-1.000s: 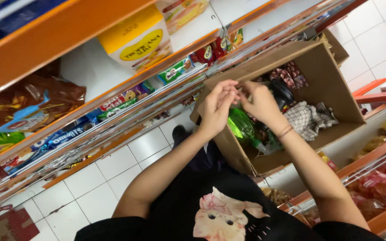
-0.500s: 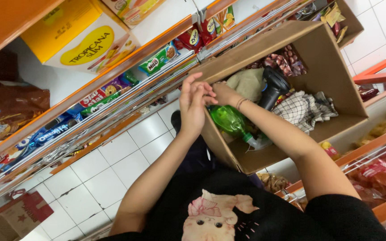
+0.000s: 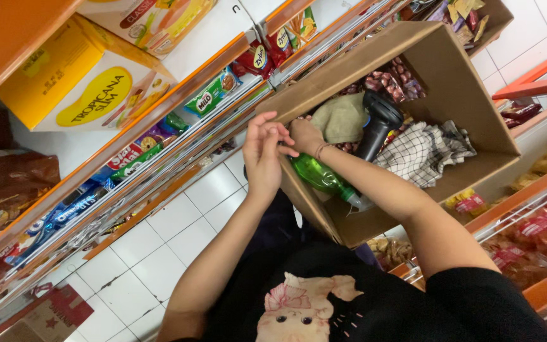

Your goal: The person scans various snack packages and food containers using a handheld scanner, wipes some with a cloth, and places them into a cardboard box while organizing items on store shelves.

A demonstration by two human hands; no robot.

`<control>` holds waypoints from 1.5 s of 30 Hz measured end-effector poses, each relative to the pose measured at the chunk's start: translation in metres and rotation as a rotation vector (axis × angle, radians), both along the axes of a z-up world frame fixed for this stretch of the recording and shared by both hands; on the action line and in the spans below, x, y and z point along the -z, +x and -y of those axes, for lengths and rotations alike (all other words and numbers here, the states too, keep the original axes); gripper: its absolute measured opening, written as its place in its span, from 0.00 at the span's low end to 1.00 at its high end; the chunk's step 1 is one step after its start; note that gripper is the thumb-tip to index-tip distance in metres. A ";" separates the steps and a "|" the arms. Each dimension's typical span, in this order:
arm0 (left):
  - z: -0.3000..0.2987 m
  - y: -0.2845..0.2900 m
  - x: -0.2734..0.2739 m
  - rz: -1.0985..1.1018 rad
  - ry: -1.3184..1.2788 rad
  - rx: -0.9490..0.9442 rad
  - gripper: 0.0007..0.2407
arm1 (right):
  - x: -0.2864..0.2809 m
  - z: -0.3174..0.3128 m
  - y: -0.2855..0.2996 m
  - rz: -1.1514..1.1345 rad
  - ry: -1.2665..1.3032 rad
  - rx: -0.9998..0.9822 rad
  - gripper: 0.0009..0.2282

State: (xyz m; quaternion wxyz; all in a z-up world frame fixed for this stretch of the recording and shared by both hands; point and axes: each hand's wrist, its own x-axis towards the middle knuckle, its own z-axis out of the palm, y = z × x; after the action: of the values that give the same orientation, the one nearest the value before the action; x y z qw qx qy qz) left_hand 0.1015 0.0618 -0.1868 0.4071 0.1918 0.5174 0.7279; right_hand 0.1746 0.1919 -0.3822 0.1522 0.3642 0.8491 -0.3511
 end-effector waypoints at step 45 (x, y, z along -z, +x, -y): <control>0.087 -0.040 -0.227 -0.507 0.185 0.196 0.25 | -0.388 0.082 0.046 -1.466 -0.494 0.386 0.28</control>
State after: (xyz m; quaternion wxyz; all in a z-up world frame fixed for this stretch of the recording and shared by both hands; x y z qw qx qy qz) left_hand 0.0613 -0.0254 0.0404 0.3139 0.4528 0.5132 0.6581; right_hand 0.2210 0.1101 0.0055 -0.4321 0.1368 0.5524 -0.6996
